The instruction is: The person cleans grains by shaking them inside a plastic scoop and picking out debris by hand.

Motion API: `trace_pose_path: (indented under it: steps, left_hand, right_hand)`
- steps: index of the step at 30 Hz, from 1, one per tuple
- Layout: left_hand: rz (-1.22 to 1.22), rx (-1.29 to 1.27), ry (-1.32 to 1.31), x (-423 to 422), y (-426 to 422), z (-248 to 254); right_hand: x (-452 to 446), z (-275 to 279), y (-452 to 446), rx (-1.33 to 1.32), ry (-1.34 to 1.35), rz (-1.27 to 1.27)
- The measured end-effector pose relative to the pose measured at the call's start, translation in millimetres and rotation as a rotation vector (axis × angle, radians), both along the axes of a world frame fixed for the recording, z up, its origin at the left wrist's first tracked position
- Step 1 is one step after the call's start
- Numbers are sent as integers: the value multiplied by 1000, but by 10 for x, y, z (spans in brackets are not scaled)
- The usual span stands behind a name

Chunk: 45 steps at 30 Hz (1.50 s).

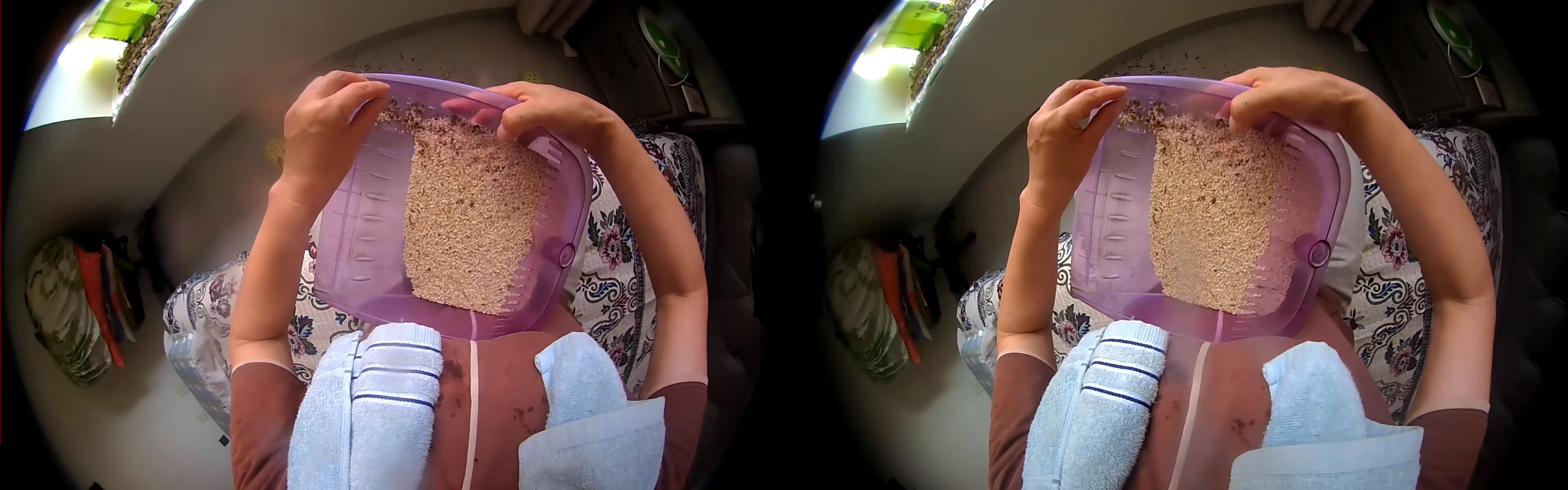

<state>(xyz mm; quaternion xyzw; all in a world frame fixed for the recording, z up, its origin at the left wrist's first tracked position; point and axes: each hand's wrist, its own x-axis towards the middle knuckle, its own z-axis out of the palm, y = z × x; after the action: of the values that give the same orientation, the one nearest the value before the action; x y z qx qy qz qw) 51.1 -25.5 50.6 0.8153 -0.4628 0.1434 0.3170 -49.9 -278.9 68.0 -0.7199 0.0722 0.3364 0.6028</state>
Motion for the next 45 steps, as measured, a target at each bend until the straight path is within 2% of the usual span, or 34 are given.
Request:
trace_pose_path:
  steps: [4, 10, 13, 16, 20, 22, 25, 28, 29, 32, 35, 39, 42, 45]
  left_hand:
    - [-12, 116, -33, 32, -90, -43]
    - [-23, 70, 8, 69, -110, -82]
    - [-30, 68, -38, 78, -109, -96]
    - [-87, 106, -227, 126, -128, -108]
    - [5, -45, 37, 262, -8, -116]
    - [200, -15, -34, 517, 167, -187]
    - [308, 179, -508, 632, 333, -136]
    - [92, 101, -303, 388, 301, -20]
    - [73, 10, -113, 201, 183, 107]
    - [-160, 58, 27, -50, 33, 225]
    - [-253, 131, -78, -98, -101, 130]
    - [-273, 137, -6, -246, -228, 43]
    - [-315, 140, -134, -246, -326, -57]
    - [-349, 271, -214, -251, -355, -57]
  right_hand:
    - [-17, 33, -11, 14, -4, -7]
    - [-30, 30, -23, 10, -4, 8]
    - [-36, 29, -31, 5, -11, 11]
    - [-61, 30, -31, 9, -17, 2]
    - [-80, 38, -47, 24, -25, -10]
    - [-97, 32, -60, 23, -38, -6]
    - [-100, 61, -38, 11, -39, -25]
    - [-82, 30, -57, 18, -3, -14]
    - [-62, 23, -66, 20, 10, 2]
    - [-58, 53, -5, 18, 1, -4]
    - [-41, 28, 8, 11, 6, -11]
    - [-41, 13, -27, 20, 6, 17]
    - [-19, 2, -35, 11, 4, 32]
    - [-19, -10, -49, 12, -4, 30]
